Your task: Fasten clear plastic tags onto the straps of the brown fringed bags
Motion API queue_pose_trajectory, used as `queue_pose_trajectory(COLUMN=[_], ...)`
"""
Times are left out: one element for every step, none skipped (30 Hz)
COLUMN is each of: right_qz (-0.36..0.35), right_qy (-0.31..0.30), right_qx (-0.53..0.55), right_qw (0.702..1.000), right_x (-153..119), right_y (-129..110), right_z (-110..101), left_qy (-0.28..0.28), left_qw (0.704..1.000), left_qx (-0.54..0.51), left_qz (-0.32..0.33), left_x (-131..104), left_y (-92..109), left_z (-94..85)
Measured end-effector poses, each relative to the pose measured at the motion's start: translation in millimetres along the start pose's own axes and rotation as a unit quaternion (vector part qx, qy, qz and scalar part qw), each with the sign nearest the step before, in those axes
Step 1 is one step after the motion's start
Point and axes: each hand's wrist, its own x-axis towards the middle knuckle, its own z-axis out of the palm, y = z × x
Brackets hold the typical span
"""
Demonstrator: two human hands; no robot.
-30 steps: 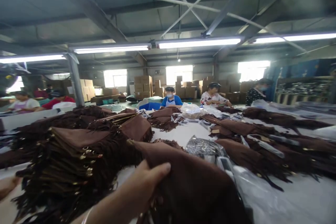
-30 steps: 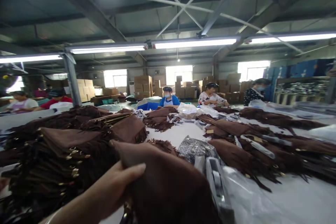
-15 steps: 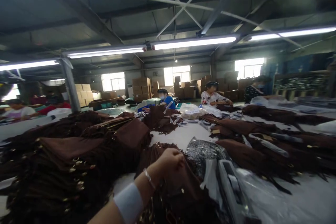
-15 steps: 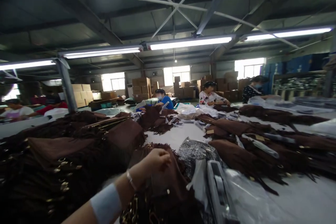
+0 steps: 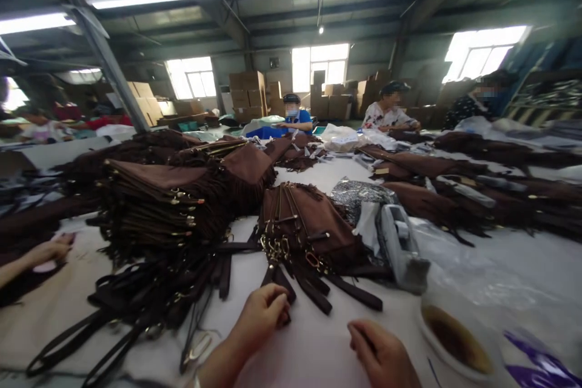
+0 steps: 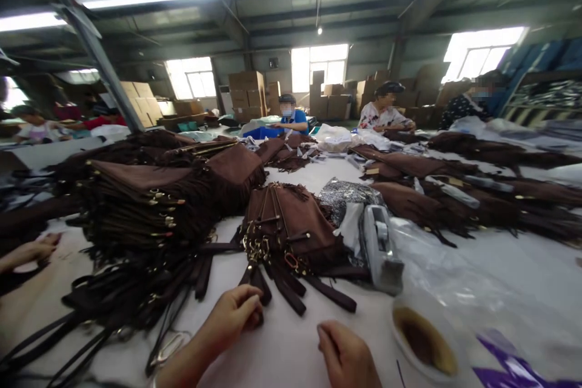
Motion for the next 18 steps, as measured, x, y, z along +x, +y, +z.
queue_pose_trajectory(right_qz=[-0.007,-0.011,-0.014,-0.021,-0.033,-0.049,-0.069,-0.091,-0.111,-0.128,-0.140,-0.146,-0.149,-0.148,-0.145,-0.140,-0.135,-0.129], right_qy=[-0.017,-0.026,-0.018,-0.009,-0.002,0.005,0.009,0.013,0.018,0.025,0.031,0.035,0.031,0.020,0.006,-0.006,-0.013,-0.016], right_qx=[-0.025,-0.051,-0.076,-0.098,-0.116,-0.132,-0.144,-0.155,-0.165,-0.175,-0.189,-0.207,-0.232,-0.258,-0.282,-0.300,-0.312,-0.318], right_qw=[1.000,0.998,0.997,0.995,0.993,0.990,0.987,0.984,0.980,0.976,0.971,0.967,0.961,0.954,0.948,0.943,0.940,0.939], right_x=[8,16,25,33,40,47,55,64,74,85,97,111,124,136,148,157,163,168], right_y=[-4,-8,-12,-17,-22,-26,-30,-34,-38,-41,-44,-48,-52,-56,-59,-62,-64,-65], right_z=[0,-1,0,0,2,3,6,8,11,14,16,19,22,25,27,30,32,33], left_qy=[0.002,0.004,0.006,0.007,0.010,0.011,0.011,0.007,0.003,0.001,-0.001,-0.001,0.001,0.004,0.005,0.005,0.003,0.000], left_qw=[0.999,0.997,0.992,0.986,0.980,0.975,0.972,0.971,0.970,0.970,0.968,0.964,0.959,0.954,0.949,0.944,0.941,0.939], left_qx=[0.032,0.066,0.099,0.127,0.147,0.157,0.162,0.163,0.163,0.164,0.169,0.178,0.190,0.201,0.212,0.220,0.224,0.226], left_qz=[0.023,0.051,0.081,0.111,0.137,0.158,0.170,0.176,0.178,0.180,0.186,0.196,0.210,0.223,0.235,0.245,0.252,0.258], left_x=[-6,-11,-15,-18,-21,-23,-24,-26,-27,-28,-29,-30,-31,-31,-32,-32,-32,-33], left_y=[-2,-4,-6,-7,-8,-9,-10,-10,-12,-13,-14,-16,-18,-19,-21,-22,-22,-23], left_z=[0.9,1.7,2.2,2.4,2.2,1.6,1.0,0.3,-0.1,-0.1,0.2,0.9,1.8,2.8,3.4,3.7,3.4,2.6])
